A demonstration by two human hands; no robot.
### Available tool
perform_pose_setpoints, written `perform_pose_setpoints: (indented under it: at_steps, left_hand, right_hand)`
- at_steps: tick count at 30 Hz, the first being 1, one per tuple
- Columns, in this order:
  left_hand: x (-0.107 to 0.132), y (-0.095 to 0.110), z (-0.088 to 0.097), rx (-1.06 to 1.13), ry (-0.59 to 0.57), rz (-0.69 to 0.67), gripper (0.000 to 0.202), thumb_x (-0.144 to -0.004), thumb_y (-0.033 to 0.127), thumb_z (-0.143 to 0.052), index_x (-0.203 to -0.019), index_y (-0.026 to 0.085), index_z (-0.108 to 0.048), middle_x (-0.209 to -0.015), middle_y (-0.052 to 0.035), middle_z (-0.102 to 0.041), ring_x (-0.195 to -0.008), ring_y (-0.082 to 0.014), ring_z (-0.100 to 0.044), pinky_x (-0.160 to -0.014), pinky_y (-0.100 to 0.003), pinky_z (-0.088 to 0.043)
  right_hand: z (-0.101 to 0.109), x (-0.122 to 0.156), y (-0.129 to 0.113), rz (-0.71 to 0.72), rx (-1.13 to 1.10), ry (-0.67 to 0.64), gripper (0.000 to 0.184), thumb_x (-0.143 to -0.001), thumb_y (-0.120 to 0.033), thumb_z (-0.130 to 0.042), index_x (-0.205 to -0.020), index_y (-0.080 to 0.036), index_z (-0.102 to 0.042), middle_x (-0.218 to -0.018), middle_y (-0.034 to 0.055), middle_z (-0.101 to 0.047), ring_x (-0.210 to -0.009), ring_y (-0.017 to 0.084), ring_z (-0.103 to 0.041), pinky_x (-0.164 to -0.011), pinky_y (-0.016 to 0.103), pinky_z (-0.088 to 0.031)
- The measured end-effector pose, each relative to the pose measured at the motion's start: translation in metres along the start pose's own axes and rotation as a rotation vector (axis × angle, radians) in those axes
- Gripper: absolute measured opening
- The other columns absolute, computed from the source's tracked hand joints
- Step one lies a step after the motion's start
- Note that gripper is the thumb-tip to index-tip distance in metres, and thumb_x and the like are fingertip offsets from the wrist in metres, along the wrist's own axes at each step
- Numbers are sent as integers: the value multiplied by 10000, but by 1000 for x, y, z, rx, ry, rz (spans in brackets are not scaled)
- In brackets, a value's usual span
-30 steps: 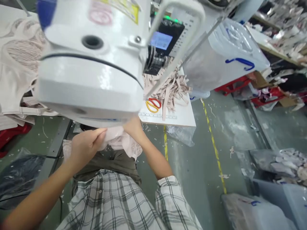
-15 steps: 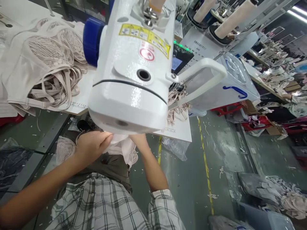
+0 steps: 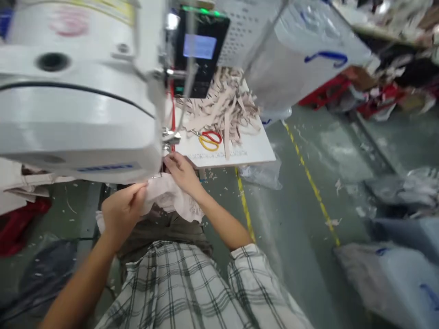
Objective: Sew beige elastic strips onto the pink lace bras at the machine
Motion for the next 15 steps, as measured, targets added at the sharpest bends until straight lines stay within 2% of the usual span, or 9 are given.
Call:
perform_pose_setpoints:
  at_steps: [2,4,7,9,12,13,15]
  left_hand:
    - [-3,-2,1,18,-30,-14,320,-1031,318,-495,-1057,173,-779,-984,-53,-812,-813,-173,-746,-730,-244,-485]
    - [-4,-2,4,29,-88,-59,308,-1027,318,-504,-1067,179,-776,-990,-51,-811,-838,-180,-751,-740,-244,-493]
    - [1,4,11,31,-187,-115,305,-1028,317,-492,-1046,203,-774,-905,-33,-806,-759,-171,-734,-661,-252,-471]
    - [9,13,15,23,-237,-148,299,-1014,371,-524,-1116,195,-744,-842,-32,-786,-711,-176,-705,-638,-269,-459]
    - [25,37,12,7,-294,-278,553,-907,542,-656,-1284,138,-637,-975,-98,-765,-874,-247,-696,-770,-344,-498]
    - [32,47,9,0,-310,-339,568,-892,535,-674,-1284,127,-624,-996,-112,-756,-914,-262,-687,-808,-368,-496]
    - [44,64,4,-22,-314,-464,311,-935,396,-633,-1122,151,-677,-882,-79,-744,-832,-237,-671,-765,-364,-472]
  right_hand:
    - [-5,9,8,-131,-306,8,408,-902,-620,-579,-967,-217,-601,-768,-3,-607,-686,149,-565,-638,274,-500]
    - [-9,26,15,-211,-552,-3,419,-829,-611,-698,-946,-219,-605,-762,-22,-582,-643,119,-519,-593,244,-458]
    - [-9,62,20,-185,-654,4,383,-760,-528,-815,-895,-215,-641,-749,-35,-572,-641,102,-510,-608,229,-451]
    - [-4,87,18,-70,-560,55,292,-796,-471,-809,-863,-218,-681,-762,-27,-594,-683,111,-548,-652,238,-476]
    - [5,126,6,227,-230,113,155,-891,-398,-737,-890,-244,-755,-875,10,-678,-844,157,-641,-785,291,-533]
    - [7,139,1,339,-113,119,122,-908,-365,-721,-899,-253,-771,-900,20,-700,-874,167,-662,-808,303,-545]
    - [11,164,-8,573,64,108,99,-928,-299,-697,-917,-265,-789,-920,35,-735,-872,171,-697,-795,299,-573]
Point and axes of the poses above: each hand's wrist, its own x-axis away from the middle knuckle, its own z-axis out of the back of the hand, y = z × x, the point moved 3 cm from there along -x, towards the middle knuckle
